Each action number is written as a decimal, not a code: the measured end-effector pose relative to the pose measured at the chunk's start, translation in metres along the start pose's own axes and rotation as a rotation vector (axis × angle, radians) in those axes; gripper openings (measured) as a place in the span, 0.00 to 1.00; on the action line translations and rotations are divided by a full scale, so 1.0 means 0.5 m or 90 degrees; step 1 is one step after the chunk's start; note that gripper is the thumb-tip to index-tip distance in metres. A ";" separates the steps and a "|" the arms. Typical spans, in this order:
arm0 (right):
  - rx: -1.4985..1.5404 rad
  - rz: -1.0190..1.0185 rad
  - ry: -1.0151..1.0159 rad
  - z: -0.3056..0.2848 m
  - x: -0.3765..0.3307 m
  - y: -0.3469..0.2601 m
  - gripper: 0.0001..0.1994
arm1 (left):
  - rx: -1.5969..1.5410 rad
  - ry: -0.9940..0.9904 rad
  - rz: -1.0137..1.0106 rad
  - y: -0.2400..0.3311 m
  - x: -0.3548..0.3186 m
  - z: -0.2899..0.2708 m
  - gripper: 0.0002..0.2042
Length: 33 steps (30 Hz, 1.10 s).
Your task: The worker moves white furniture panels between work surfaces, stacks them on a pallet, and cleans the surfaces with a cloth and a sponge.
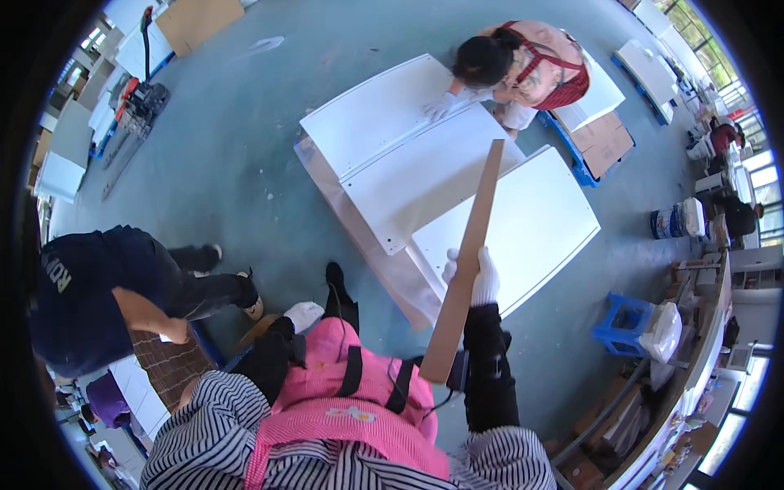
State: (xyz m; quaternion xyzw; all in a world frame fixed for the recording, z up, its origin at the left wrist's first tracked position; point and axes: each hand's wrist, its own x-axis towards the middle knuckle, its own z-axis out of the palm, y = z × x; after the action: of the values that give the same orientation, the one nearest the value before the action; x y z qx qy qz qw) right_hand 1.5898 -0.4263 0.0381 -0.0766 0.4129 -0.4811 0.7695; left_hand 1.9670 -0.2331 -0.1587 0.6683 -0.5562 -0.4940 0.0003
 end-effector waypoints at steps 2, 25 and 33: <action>0.016 0.066 0.000 0.082 0.094 0.048 0.20 | -0.048 0.001 0.011 -0.123 0.013 -0.069 0.19; -0.027 0.184 0.157 0.414 0.757 0.131 0.19 | -0.228 0.174 -0.116 -0.228 0.295 -0.709 0.14; -0.041 0.151 0.227 0.491 0.786 0.116 0.16 | -0.210 0.028 0.031 0.026 0.462 -0.895 0.18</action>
State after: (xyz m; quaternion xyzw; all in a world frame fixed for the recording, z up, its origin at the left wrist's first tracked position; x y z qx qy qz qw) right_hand 1.8802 -0.7805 -0.0537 0.0344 0.5639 -0.3797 0.7326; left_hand 2.2282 -0.6556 -0.0750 0.6561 -0.4838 -0.5634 0.1344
